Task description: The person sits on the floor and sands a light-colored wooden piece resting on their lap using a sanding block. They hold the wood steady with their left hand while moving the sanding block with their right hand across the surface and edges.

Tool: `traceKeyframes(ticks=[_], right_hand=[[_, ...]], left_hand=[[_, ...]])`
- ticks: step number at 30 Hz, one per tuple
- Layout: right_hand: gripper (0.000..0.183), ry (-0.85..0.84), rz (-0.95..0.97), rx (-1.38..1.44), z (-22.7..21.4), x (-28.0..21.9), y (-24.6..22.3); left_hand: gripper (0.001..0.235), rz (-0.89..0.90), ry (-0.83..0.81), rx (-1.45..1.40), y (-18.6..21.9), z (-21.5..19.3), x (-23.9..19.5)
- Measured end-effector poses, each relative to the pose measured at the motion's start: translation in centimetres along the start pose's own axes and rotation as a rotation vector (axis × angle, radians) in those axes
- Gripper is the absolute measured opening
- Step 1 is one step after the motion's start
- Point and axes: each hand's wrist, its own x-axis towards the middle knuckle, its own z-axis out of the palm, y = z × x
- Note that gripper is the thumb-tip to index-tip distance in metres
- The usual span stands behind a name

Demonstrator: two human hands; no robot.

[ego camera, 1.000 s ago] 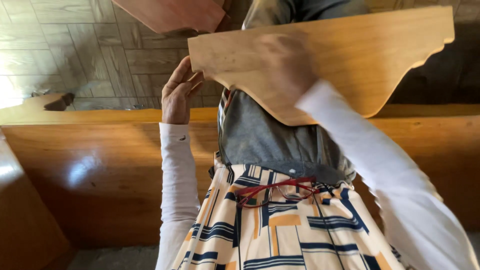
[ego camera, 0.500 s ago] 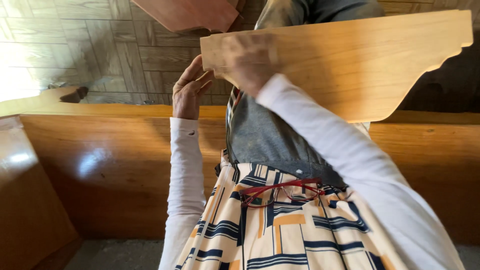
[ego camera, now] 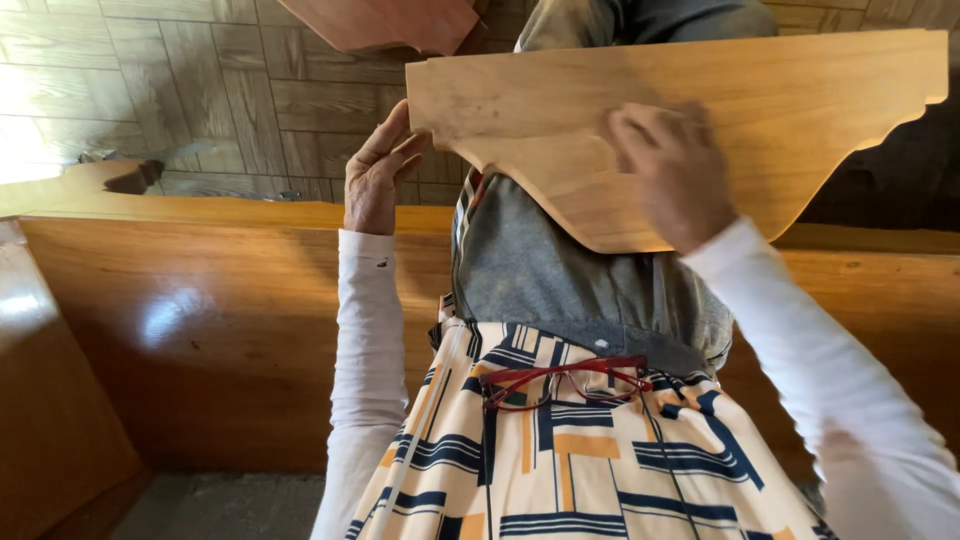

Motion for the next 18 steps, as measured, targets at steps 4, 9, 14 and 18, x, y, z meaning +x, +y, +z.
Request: traceKeyframes(ticks=[4,9,14,18], right_hand=[[0.034,-0.003,0.072,-0.071,-0.7,-0.1,-1.3],[0.023,0.062,-0.061,0.029,0.3,7.1,-7.0],[0.03,0.147,-0.114,-0.018,3.9,13.1,-13.6],[0.037,0.227,-0.124,0.092,5.8,12.1,-13.3]], left_hand=[[0.05,0.0,-0.03,0.049,0.2,-0.3,-0.3],[0.057,0.026,-0.058,0.01,-0.7,-1.0,0.1],[0.059,0.024,-0.062,-0.068,-1.8,-1.3,0.4],[0.058,0.071,-0.163,-0.094,-1.4,-1.4,0.5]])
